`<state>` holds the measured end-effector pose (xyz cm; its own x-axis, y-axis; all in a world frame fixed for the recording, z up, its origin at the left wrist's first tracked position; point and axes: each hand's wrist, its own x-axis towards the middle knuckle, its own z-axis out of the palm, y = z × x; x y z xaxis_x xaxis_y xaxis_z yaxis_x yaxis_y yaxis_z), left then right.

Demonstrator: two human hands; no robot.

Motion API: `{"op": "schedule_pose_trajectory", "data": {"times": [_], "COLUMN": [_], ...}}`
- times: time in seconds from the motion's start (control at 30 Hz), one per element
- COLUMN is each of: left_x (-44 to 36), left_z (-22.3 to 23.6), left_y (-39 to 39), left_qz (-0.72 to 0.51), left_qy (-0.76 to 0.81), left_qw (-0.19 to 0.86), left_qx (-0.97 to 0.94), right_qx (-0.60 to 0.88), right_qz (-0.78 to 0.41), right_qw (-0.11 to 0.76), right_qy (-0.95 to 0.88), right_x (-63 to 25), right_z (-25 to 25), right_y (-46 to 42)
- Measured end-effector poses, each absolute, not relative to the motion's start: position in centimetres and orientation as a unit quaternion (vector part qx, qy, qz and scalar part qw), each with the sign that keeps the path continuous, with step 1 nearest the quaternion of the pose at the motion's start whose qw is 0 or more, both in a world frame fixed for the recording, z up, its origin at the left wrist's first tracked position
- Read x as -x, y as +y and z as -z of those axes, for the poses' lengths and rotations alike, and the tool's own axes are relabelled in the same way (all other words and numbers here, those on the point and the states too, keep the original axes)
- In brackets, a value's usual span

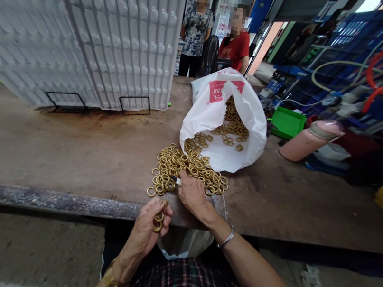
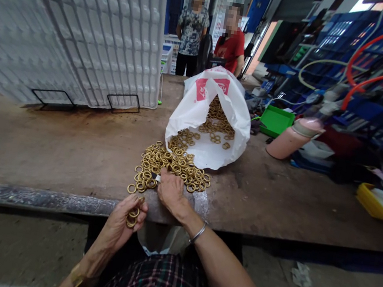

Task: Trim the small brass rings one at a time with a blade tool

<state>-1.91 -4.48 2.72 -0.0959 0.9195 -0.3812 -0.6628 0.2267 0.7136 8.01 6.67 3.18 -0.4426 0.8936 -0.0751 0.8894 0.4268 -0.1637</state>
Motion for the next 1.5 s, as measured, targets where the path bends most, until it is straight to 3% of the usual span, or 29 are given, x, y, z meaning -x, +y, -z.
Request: {"op": "schedule_pose_trajectory", "data": {"times": [0.2,0.4,0.63,0.83,1.07,1.33,1.5], "left_x": [2.4,2.9,2.9,2.3,2.2,2.2,2.0], "left_z": [-3.1,-2.5,-2.8,-3.2,-3.3,-2.3,-2.7], "left_y": [-4.5,-4.1,-3.9,-3.9,-4.0,-4.2,-4.1], "left_qz": [-0.599,-0.622,-0.621,-0.559,-0.519,-0.497,-0.507], "left_qy": [0.39,0.388,0.441,0.563,0.578,0.55,0.569], "left_qw": [0.691,0.675,0.624,0.513,0.507,0.544,0.541], "left_qx": [-0.106,-0.076,-0.176,-0.327,-0.374,-0.393,-0.356], "right_qx": [0.53,0.481,0.435,0.407,0.395,0.387,0.418], "right_qz": [-0.087,-0.151,-0.376,-0.591,-0.768,-0.798,-0.675], "right_qw": [0.025,0.115,0.243,0.235,0.192,0.184,0.222], "right_qy": [-0.843,-0.856,-0.781,-0.655,-0.467,-0.425,-0.566], "right_x": [-7.9,-9.5,-10.5,-10.3,-10.4,-10.4,-10.2], "right_z": [-2.8,-2.2,-2.8,-3.7,-3.8,-3.5,-3.1], "right_y": [7.1,7.0,5.7,4.2,3.7,3.7,3.4]}}
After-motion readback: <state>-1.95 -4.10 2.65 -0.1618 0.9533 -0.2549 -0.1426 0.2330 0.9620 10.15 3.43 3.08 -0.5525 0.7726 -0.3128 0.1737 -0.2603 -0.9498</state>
